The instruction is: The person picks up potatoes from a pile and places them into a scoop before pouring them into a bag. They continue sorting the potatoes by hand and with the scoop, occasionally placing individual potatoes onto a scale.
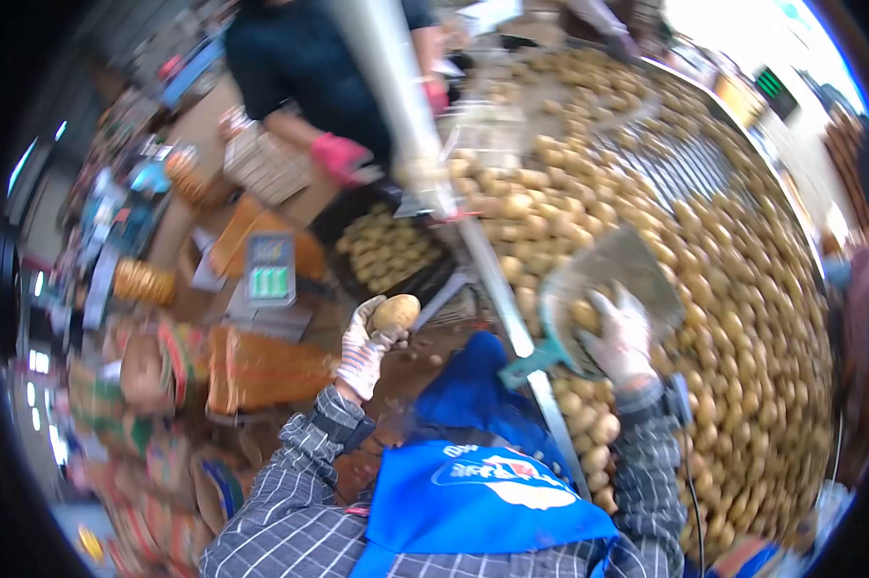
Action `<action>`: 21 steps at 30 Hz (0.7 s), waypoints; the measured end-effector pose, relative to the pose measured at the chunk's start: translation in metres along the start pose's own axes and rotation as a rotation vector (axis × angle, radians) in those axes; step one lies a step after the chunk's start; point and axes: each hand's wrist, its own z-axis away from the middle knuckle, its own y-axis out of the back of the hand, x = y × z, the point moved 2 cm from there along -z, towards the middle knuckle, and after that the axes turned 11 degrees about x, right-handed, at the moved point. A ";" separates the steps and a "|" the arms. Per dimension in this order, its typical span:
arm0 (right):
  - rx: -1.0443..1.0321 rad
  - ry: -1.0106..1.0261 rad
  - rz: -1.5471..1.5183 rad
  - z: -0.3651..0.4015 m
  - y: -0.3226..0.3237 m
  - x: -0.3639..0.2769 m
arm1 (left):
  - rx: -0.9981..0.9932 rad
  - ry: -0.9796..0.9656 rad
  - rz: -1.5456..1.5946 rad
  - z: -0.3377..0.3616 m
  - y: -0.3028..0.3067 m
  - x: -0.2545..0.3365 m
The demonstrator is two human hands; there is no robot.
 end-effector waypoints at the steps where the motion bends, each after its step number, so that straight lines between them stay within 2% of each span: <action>1: 0.007 -0.017 -0.009 0.001 -0.001 -0.002 | 0.161 0.102 0.042 -0.005 0.043 -0.008; 5: 0.004 0.002 0.024 0.003 -0.016 0.013 | 0.775 0.153 0.243 -0.018 0.205 -0.073; 7: -0.002 0.009 0.007 0.003 -0.016 0.013 | 0.961 0.164 0.287 -0.019 0.269 -0.067; 9: -0.016 0.010 0.029 0.004 -0.017 0.016 | 1.058 0.052 0.378 -0.041 0.369 -0.071; 10: 0.021 0.055 0.031 0.005 -0.021 0.021 | 1.073 0.019 0.340 -0.044 0.393 -0.044; 11: -0.001 0.050 0.047 0.003 -0.019 0.019 | 1.085 -0.010 0.299 -0.045 0.401 -0.014; 12: -0.001 0.044 0.050 0.000 -0.018 0.013 | 1.125 0.041 0.260 -0.037 0.385 0.013; 14: -0.003 0.047 0.031 -0.001 -0.014 0.003 | 1.152 0.166 0.154 -0.035 0.326 0.050; 15: 0.001 0.038 0.024 -0.002 -0.008 0.001 | 0.901 0.181 0.047 -0.046 0.319 0.023; 17: 0.021 0.023 0.011 0.000 -0.005 0.008 | 0.477 0.343 -0.134 -0.073 0.258 -0.025; 19: 0.016 0.029 0.019 0.001 0.000 0.003 | -0.011 0.413 -0.172 -0.068 0.159 -0.038; 21: 0.091 0.061 -0.009 0.008 0.001 0.007 | -0.419 0.426 -0.195 -0.050 0.052 -0.028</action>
